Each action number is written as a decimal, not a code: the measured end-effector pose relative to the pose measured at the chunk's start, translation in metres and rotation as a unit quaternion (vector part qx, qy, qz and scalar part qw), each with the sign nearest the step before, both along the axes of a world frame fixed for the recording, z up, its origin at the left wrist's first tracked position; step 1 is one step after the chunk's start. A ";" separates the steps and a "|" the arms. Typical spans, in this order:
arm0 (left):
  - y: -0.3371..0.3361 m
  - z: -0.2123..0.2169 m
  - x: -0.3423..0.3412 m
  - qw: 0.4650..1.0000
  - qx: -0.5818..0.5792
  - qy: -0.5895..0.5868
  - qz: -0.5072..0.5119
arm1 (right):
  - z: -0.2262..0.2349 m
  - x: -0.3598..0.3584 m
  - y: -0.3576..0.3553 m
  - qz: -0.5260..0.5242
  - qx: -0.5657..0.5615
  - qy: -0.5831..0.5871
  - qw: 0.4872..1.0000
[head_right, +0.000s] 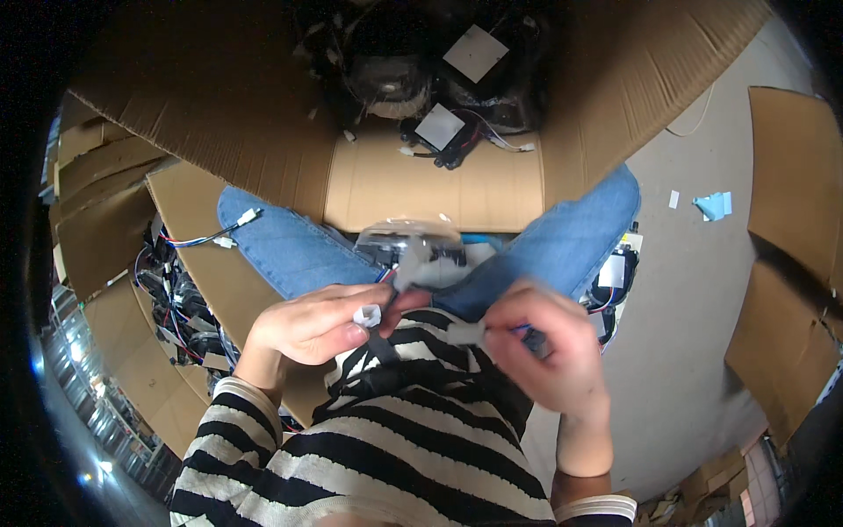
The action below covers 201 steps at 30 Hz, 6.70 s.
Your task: The person sits on the floor in a warehouse and sorts small electronic components with wires from a large cardboard box. They pick up each item, briefly inspect it, and place it into a second box to their left.
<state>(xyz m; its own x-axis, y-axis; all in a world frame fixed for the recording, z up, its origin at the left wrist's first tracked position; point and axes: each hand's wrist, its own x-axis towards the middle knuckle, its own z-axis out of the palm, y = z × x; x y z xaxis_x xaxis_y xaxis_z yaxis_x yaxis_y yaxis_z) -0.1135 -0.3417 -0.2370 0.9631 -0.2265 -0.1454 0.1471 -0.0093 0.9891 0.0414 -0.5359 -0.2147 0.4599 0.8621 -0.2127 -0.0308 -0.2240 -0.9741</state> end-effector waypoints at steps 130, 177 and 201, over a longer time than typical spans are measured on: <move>0.020 -0.286 0.131 0.779 0.616 0.013 0.116 | -0.024 0.009 -0.013 0.050 -0.131 0.126 0.982; 0.000 0.005 0.004 0.986 -0.086 0.066 0.124 | 0.003 -0.019 -0.025 0.052 -0.039 -0.052 0.997; -0.017 -0.002 -0.002 0.965 -0.204 0.161 0.044 | 0.007 -0.027 -0.005 0.001 -0.032 -0.133 0.991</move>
